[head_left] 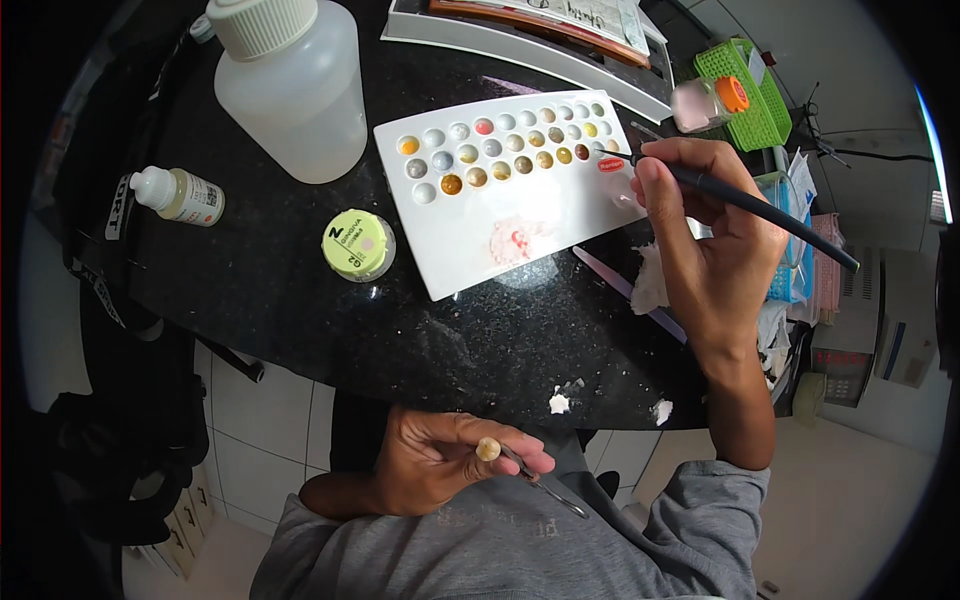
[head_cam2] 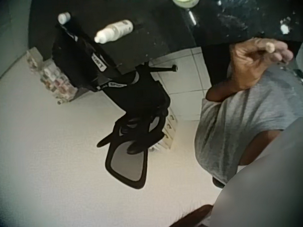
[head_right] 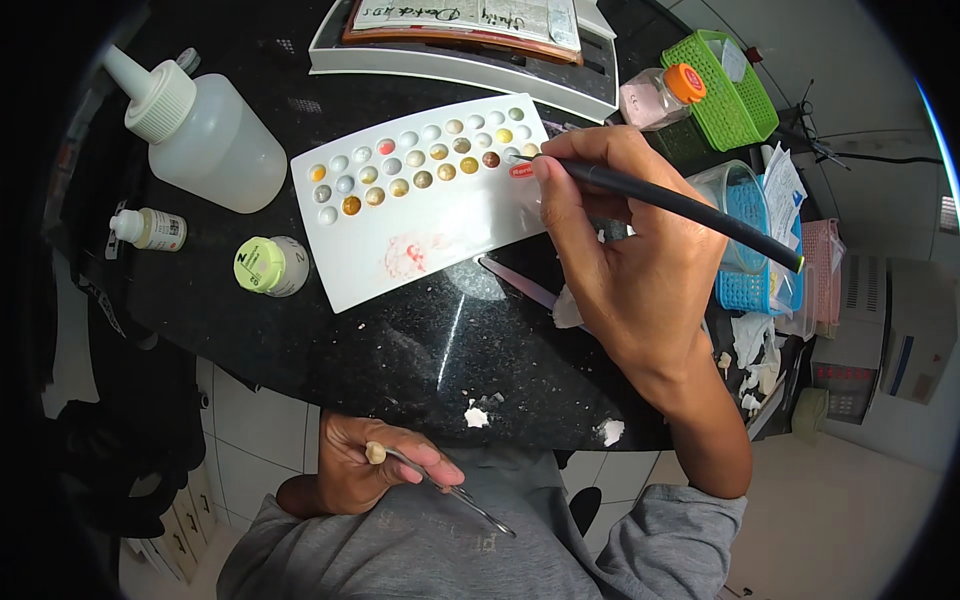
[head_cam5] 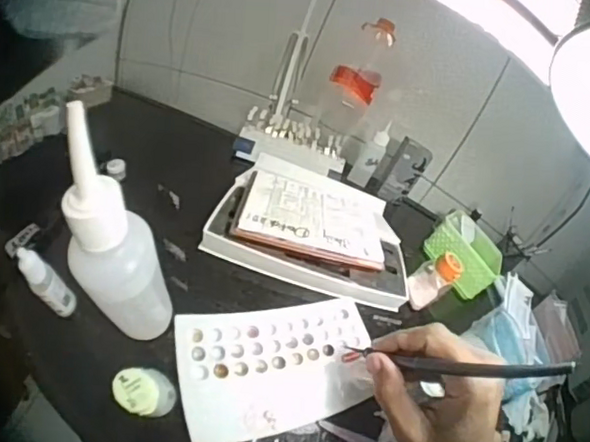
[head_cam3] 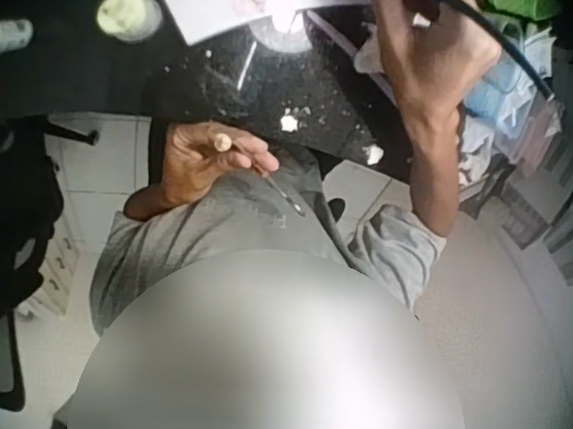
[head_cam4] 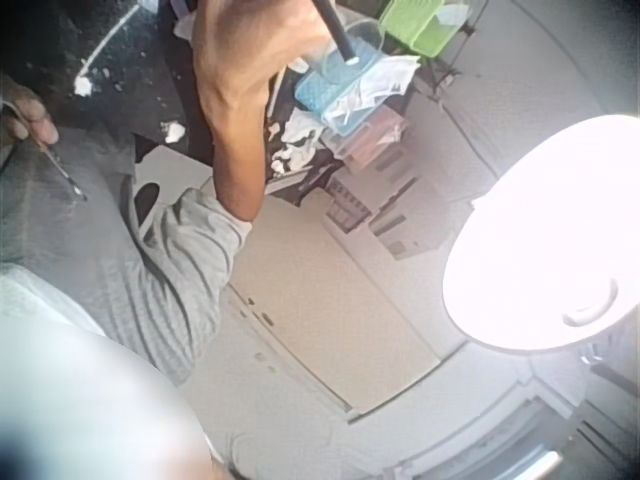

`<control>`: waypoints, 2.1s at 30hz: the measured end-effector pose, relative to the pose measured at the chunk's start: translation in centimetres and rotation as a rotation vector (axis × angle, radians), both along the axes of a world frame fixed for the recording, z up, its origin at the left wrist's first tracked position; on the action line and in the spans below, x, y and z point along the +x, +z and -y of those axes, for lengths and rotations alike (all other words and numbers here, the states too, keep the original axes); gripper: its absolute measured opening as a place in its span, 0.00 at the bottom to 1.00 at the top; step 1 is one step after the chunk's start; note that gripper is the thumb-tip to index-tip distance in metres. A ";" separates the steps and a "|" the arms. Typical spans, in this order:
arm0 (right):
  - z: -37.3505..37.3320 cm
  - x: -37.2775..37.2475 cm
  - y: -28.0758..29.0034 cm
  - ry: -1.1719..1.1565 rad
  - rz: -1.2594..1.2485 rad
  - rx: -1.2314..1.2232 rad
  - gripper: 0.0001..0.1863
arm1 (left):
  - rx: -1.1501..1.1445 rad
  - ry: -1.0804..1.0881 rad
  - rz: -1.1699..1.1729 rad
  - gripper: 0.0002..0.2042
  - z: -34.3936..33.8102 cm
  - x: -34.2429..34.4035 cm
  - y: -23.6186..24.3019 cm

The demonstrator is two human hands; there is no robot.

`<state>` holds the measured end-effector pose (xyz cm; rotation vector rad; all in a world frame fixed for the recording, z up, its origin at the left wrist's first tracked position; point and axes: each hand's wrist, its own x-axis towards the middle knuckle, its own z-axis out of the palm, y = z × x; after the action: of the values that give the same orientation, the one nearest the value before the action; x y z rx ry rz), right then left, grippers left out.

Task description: Applying stain and glaze to dental crowns and prosthetic components on a laboratory bench.

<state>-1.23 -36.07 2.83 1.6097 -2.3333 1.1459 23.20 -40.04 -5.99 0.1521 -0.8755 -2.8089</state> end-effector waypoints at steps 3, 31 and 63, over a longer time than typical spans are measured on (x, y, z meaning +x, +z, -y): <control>0.0 0.0 0.0 0.002 -0.012 0.017 0.05 | -0.002 -0.013 -0.014 0.10 0.1 0.0 -0.1; -10.1 3.1 3.3 -0.125 0.134 -0.088 0.08 | -0.047 0.122 -0.042 0.10 -0.9 -0.7 -0.2; -4.1 0.7 0.6 0.003 -0.096 -0.080 0.06 | -0.025 0.137 0.003 0.08 -0.7 -0.2 0.2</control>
<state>-0.51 -31.97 3.45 1.6045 -2.1977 1.1210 22.99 -39.30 -5.84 0.2047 -0.8655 -2.6714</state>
